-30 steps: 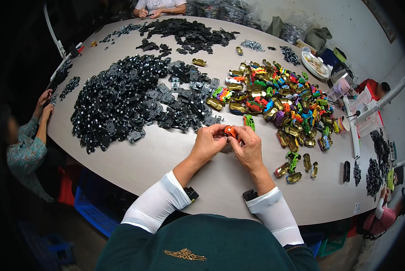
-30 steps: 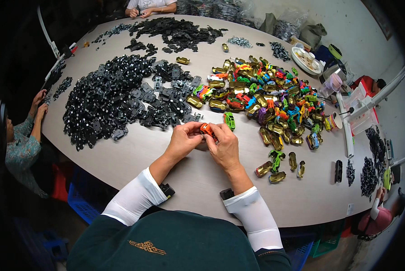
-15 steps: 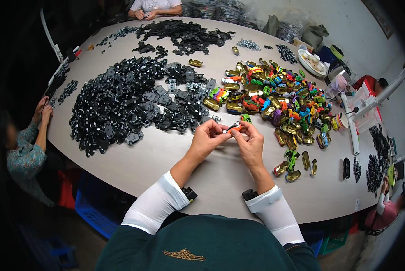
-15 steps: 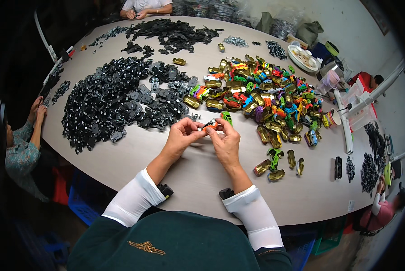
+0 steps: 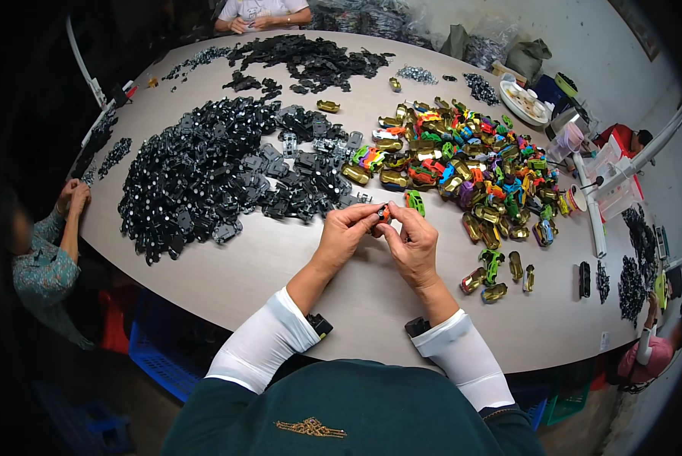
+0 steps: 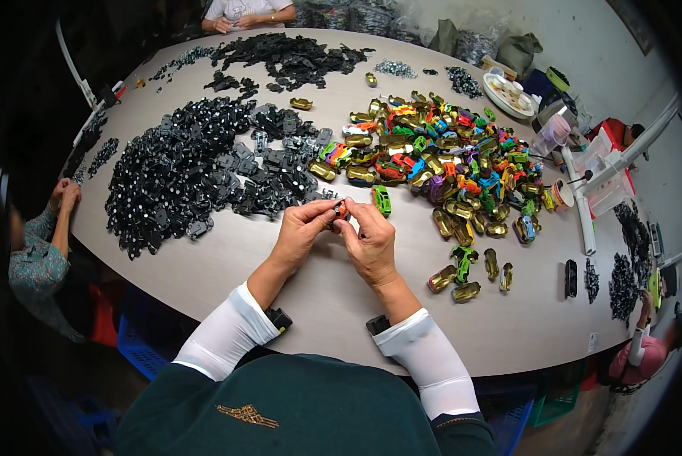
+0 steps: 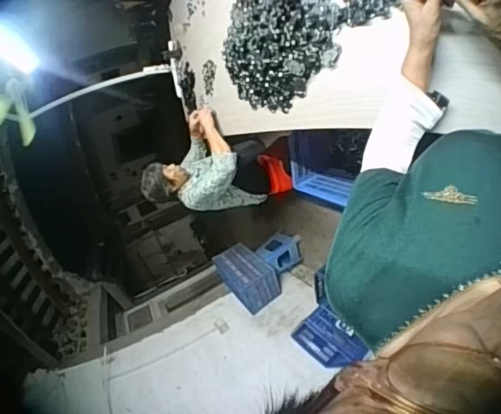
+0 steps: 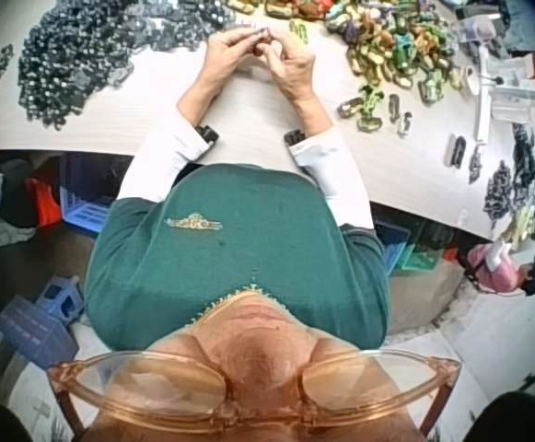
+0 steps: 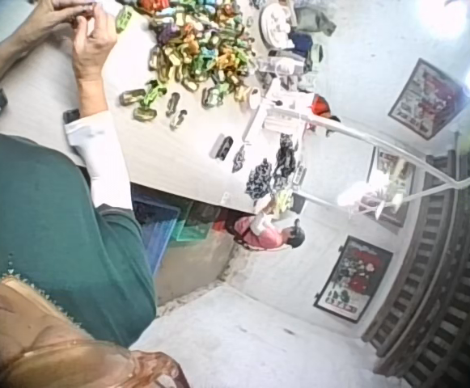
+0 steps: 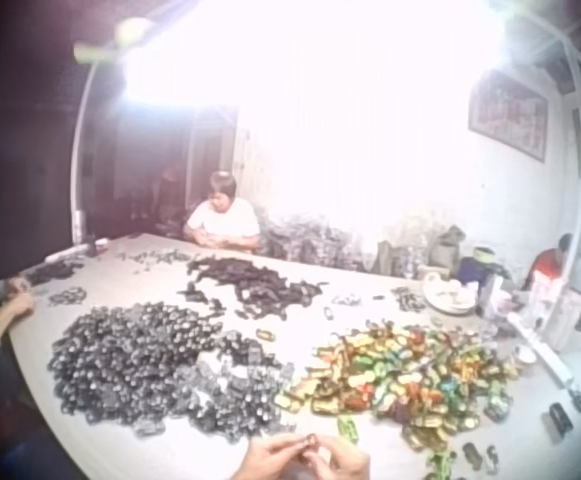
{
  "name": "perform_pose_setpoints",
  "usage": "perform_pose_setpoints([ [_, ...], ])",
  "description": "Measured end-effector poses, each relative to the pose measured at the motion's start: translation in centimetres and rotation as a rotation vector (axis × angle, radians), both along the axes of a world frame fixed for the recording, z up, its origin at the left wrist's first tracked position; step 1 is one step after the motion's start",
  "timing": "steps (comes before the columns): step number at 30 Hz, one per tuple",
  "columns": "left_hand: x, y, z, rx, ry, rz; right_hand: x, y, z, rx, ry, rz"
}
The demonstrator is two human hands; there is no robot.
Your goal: The person assembles small toy cars by hand at a large table. They pick up a black chassis and a colored body, fit the two parts together, and place the completed unit on the table. This process is repeated continuously with different colored bodies.
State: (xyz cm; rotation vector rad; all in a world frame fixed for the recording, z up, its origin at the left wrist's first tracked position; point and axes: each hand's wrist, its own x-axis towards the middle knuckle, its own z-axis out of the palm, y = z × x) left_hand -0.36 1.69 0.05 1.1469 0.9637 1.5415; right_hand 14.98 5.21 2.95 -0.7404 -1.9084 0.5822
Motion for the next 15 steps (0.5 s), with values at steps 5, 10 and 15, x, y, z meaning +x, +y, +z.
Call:
perform_pose_setpoints([
  [5, 0.4, 0.2, -0.5, 0.125, 0.070, -0.008, 0.1, 0.0, -0.1, -0.146, 0.112, 0.008],
  [10, 0.7, -0.1, 0.4, 0.154, 0.164, -0.039, 0.3, 0.3, -0.7, -0.242, 0.226, 0.019],
  [15, 0.8, -0.3, 0.7, 0.175, 0.152, 0.015, 0.3, 0.4, -1.2, -0.302, 0.251, 0.037],
])
